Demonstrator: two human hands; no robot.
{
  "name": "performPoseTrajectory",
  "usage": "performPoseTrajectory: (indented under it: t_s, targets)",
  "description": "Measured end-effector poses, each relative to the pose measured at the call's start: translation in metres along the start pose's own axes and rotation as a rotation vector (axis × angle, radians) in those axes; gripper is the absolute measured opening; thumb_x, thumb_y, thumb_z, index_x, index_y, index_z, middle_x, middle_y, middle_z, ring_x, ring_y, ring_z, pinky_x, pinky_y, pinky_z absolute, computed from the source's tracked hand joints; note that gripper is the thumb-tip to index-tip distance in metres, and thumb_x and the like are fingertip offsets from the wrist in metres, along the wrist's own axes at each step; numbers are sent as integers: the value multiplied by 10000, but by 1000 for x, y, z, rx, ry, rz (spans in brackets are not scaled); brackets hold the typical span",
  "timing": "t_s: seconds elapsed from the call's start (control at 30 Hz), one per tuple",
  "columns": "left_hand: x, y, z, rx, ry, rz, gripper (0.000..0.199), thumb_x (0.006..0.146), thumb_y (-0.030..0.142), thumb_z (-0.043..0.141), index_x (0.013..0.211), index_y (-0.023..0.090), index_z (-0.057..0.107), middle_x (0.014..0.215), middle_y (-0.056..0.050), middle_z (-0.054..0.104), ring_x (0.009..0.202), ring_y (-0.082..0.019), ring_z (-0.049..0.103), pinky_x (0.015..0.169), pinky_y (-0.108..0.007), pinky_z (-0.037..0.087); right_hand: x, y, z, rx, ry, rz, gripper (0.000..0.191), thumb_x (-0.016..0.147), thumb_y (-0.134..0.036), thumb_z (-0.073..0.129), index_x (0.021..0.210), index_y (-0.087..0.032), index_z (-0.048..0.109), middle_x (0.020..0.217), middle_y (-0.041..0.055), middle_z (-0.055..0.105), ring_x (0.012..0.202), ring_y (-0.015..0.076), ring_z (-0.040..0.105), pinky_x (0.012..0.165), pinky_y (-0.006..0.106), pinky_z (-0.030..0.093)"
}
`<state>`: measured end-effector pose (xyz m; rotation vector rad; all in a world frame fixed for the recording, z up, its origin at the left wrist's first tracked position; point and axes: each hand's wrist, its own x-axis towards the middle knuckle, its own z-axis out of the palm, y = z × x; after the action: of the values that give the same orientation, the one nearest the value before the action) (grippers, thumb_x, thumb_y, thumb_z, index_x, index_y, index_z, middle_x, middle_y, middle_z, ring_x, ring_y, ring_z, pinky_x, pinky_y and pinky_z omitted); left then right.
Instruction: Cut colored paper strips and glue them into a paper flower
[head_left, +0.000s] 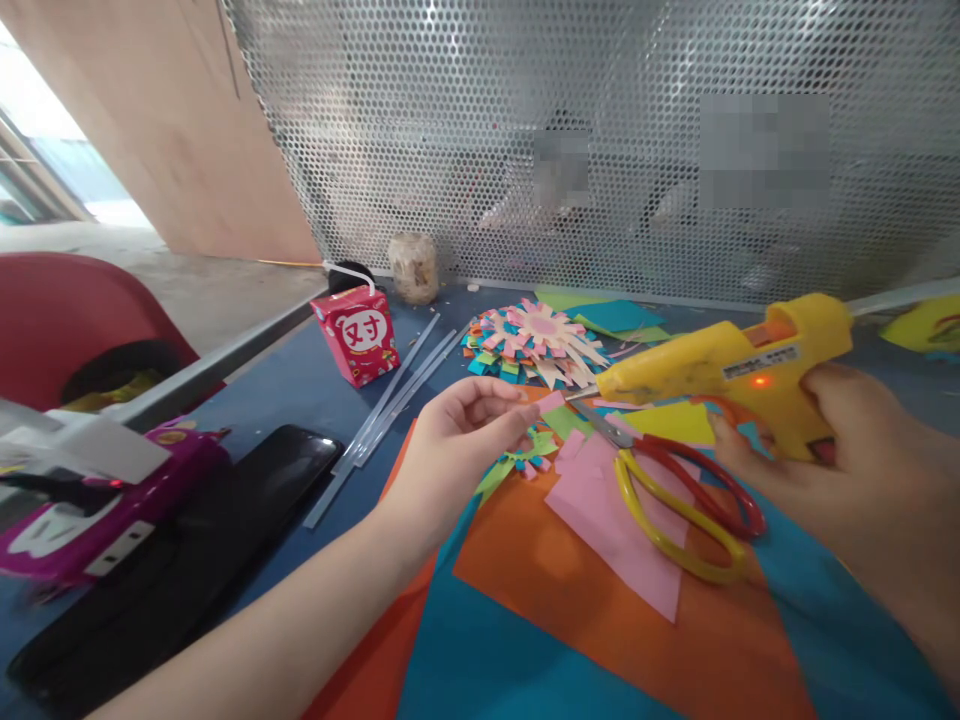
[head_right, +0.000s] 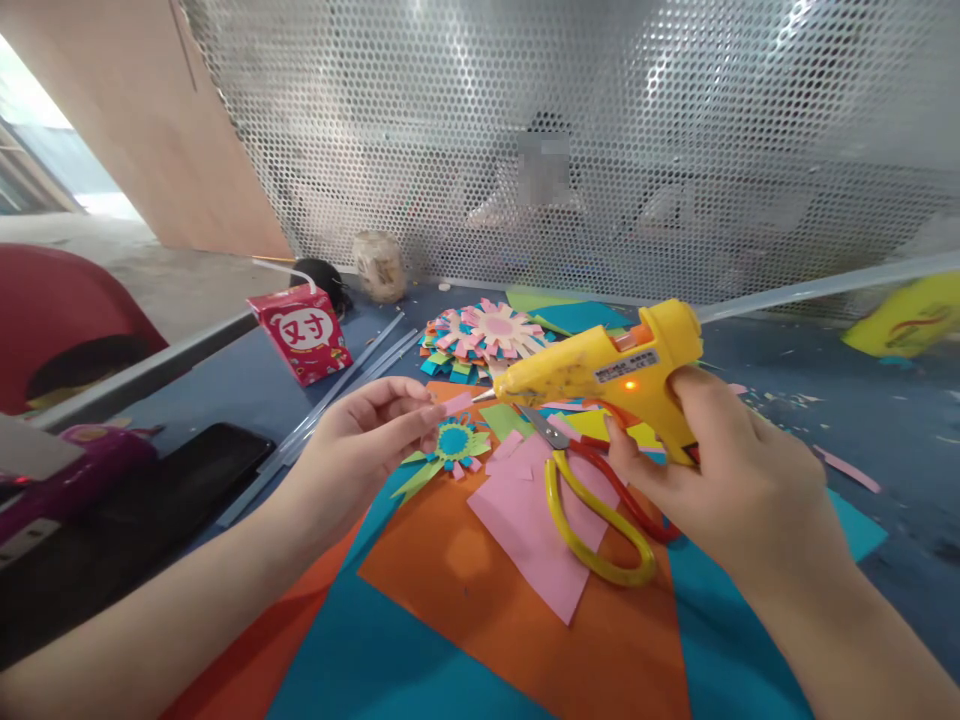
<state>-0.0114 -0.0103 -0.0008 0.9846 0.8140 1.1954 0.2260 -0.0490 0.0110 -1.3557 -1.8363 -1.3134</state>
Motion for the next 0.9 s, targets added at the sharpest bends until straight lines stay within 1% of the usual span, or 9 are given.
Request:
performPoseTrajectory:
  t_s: [0.2, 0.37, 0.53, 0.63, 0.73, 0.9]
  targets:
    - [0, 0, -2, 14, -8, -15, 166, 658, 157, 720, 738, 149, 574, 579, 47, 611, 534, -47, 563, 541, -148, 444, 1, -1, 1, -3, -7, -29, 226, 867, -387, 411, 777, -183, 442, 507, -30, 435, 382, 130, 491, 309, 213, 289]
    - [0, 1, -1, 17, -4, -21, 165, 650, 159, 720, 721, 148, 572, 568, 50, 607, 523, -46, 560, 533, -145, 445, 2, 0, -2, 20, -21, -11, 243, 880, -396, 379, 779, -183, 441, 515, -18, 465, 379, 133, 499, 308, 215, 294]
    - [-1, 1, 0, 29, 8, -27, 182, 636, 175, 733, 717, 145, 573, 557, 47, 605, 517, -48, 554, 533, -148, 445, -1, 2, -1, 41, -40, -1, 236, 871, -402, 387, 789, -188, 443, 529, -19, 477, 382, 127, 502, 318, 211, 295]
    - [-1, 2, 1, 30, 23, -27, 185, 629, 173, 738, 705, 144, 572, 564, 43, 607, 515, -50, 549, 529, -153, 444, -2, 3, 1, 51, -29, 5, 221, 846, -410, 421, 795, -196, 443, 532, -26, 482, 387, 126, 510, 332, 209, 305]
    - [-1, 2, 0, 24, 19, -25, 188, 625, 173, 745, 702, 144, 577, 566, 41, 608, 511, -50, 548, 524, -154, 445, -2, 2, 2, 38, -15, 0, 194, 828, -390, 450, 803, -197, 445, 542, -24, 495, 396, 132, 519, 331, 215, 295]
    - [-1, 0, -1, 27, 10, -28, 186, 639, 170, 743, 705, 134, 573, 554, 42, 594, 503, -44, 547, 512, -143, 443, -2, 1, 0, 62, -29, 10, 172, 829, -350, 448, 774, -187, 447, 538, -11, 504, 382, 130, 507, 328, 216, 296]
